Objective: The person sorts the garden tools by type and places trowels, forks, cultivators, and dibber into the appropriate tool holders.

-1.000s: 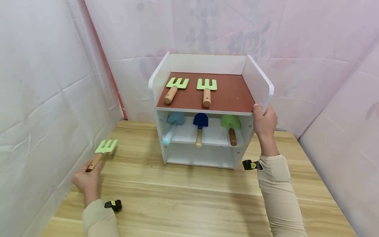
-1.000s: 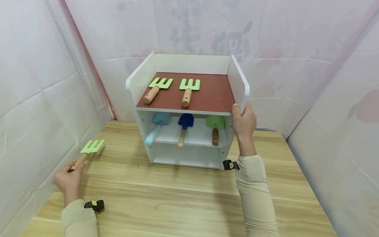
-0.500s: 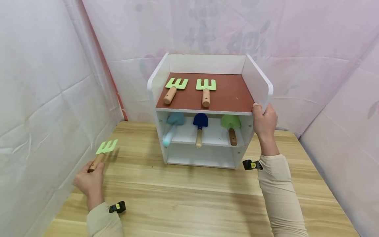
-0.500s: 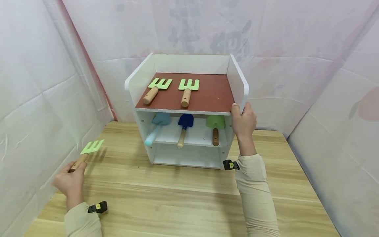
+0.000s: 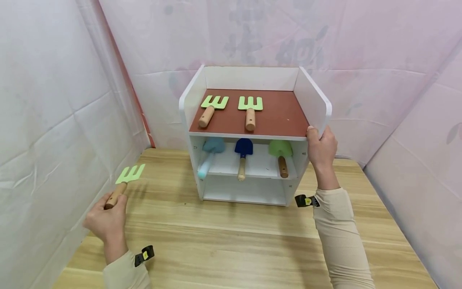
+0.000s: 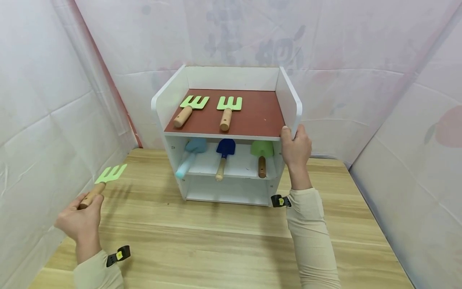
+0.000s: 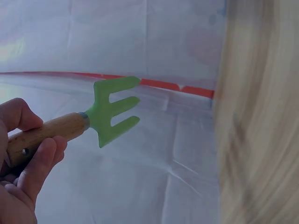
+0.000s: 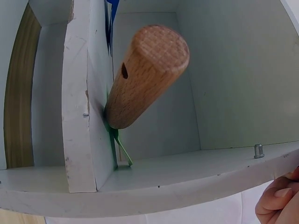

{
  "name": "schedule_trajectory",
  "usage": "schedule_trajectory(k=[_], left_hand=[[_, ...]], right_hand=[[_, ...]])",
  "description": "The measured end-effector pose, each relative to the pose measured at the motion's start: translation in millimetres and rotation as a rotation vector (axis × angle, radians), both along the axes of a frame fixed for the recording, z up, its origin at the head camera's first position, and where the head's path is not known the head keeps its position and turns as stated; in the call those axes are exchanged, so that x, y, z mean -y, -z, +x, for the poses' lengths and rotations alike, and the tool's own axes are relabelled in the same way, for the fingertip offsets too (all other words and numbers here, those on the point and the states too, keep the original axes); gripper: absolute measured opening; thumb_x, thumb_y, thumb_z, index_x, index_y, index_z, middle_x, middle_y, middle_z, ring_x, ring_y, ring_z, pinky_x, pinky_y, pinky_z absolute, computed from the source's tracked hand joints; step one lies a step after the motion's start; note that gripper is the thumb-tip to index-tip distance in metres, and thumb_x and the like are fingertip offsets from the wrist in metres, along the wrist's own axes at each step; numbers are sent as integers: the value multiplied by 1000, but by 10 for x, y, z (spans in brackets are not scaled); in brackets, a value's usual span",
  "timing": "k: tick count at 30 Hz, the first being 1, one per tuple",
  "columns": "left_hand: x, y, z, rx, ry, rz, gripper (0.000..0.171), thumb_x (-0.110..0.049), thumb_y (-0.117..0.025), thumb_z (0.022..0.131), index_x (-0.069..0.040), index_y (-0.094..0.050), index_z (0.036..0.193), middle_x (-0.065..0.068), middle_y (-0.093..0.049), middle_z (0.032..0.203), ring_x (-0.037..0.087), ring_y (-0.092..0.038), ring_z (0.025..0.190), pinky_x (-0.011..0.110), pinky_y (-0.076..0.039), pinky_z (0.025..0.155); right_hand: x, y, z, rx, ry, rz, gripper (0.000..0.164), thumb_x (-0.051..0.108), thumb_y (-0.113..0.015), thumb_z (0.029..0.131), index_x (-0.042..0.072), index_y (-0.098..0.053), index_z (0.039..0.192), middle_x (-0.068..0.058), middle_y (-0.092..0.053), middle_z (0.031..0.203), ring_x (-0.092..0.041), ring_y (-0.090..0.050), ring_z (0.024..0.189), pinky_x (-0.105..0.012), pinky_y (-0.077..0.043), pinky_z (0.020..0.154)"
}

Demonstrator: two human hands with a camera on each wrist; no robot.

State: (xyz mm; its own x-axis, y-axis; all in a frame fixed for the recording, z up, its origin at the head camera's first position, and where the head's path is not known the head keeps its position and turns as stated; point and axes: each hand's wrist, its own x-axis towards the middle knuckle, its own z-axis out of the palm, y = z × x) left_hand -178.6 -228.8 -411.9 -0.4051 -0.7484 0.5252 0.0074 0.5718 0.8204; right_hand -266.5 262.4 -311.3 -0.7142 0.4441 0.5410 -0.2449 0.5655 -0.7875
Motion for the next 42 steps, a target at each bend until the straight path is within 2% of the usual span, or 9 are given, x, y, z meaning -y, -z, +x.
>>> schedule_trajectory(k=[10, 15, 20, 21, 23, 27, 28, 34, 42], left_hand=[[-149, -240, 178, -21, 58, -46, 24, -7, -67, 69, 2, -73, 91, 18, -66, 75, -16, -42, 44, 4, -34, 47], [-229, -378, 279, 18, 50, -74, 25, -8, -67, 69, 2, -73, 91, 22, -66, 74, -19, -40, 46, 3, -33, 46], [-335, -527, 392, 8, 47, -91, 24, -8, -66, 69, 2, -72, 89, 22, -65, 72, -20, -40, 45, 2, -33, 46], [-357, -552, 412, 2, 47, -90, 23, -8, -67, 68, 1, -73, 89, 13, -67, 68, -19, -41, 45, 3, -34, 46], [-402, -596, 449, -14, 50, -95, 22, -8, -67, 68, 0, -73, 88, 13, -67, 67, -19, -41, 45, 3, -34, 46], [-500, -646, 483, -72, 74, -104, 21, -5, -67, 67, -1, -74, 86, 12, -66, 65, -15, -43, 43, 4, -36, 45], [-523, -649, 486, -87, 81, -104, 20, -5, -68, 66, -1, -74, 85, 21, -65, 67, -14, -44, 43, 4, -36, 45], [-662, -665, 502, -133, 143, -102, 21, 0, -69, 65, -1, -74, 86, 20, -65, 64, -9, -44, 40, 5, -36, 42], [-794, -734, 567, -177, 208, -209, 21, 2, -71, 66, 2, -73, 87, 17, -65, 63, -9, -43, 40, 5, -34, 41]], right_hand=[[4, -4, 2, 6, -6, -5, 38, 31, -43, 89, -4, -56, 94, -21, -61, 96, -31, -51, 81, -43, -38, 68], [6, -1, 1, 3, -3, 0, 37, 30, -43, 89, -4, -57, 93, -21, -61, 95, -31, -51, 81, -43, -38, 67], [15, -1, -3, -4, 3, 2, 34, 30, -43, 89, -2, -56, 89, -20, -61, 93, -29, -50, 79, -42, -37, 66], [15, -1, -5, -5, 4, 1, 34, 30, -44, 89, -2, -55, 88, -20, -61, 92, -29, -50, 78, -42, -37, 66], [15, 1, -9, -7, 8, -1, 32, 30, -44, 88, 0, -54, 85, -20, -61, 90, -28, -49, 77, -41, -36, 66], [5, 5, -14, -10, 17, -4, 30, 30, -44, 88, 3, -53, 80, -19, -60, 88, -28, -48, 76, -41, -35, 65], [3, 5, -13, -11, 18, -4, 29, 30, -45, 88, 4, -52, 79, -19, -59, 87, -28, -48, 76, -41, -35, 65], [6, -10, -4, -11, 17, -6, 28, 31, -46, 88, 6, -51, 77, -19, -59, 87, -29, -48, 77, -40, -34, 64], [9, -9, -4, 4, 24, -15, 28, 31, -45, 88, 6, -51, 77, -18, -58, 86, -26, -46, 75, -37, -34, 63]])
